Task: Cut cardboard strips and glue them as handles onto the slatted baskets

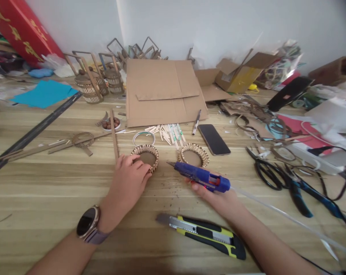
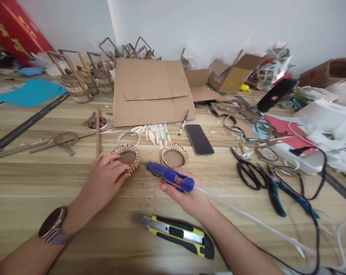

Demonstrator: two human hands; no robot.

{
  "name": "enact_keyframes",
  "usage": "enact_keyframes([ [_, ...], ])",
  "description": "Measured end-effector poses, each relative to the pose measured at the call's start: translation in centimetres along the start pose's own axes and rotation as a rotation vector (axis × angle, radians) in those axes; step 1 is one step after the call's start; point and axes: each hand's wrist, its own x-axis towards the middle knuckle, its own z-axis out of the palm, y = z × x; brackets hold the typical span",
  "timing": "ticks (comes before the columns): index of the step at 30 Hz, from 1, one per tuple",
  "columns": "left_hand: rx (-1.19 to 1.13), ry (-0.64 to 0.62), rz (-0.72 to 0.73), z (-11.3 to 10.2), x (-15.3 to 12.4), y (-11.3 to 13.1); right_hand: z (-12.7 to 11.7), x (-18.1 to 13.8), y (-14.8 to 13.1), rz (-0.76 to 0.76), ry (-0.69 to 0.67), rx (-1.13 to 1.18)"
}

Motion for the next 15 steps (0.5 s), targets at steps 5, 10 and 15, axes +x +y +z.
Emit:
enact_keyframes([
  [5, -0.025, 0.177, 0.028, -3.1, -1.2, 2.3, -0.1, -0.1, 0.0, 0.007, 0.039, -0.06],
  [10, -0.855, -0.18, -0.032, -4.8, -3.1, 9.7, 0.3, 0.1, 0.2, -0.038, 0.105, -0.118],
  [15, -1.862, -0.66, -0.445, -0.6, -2.2, 16.6, 0.5, -0.1, 0.3, -0.08, 0.105, -0.195],
])
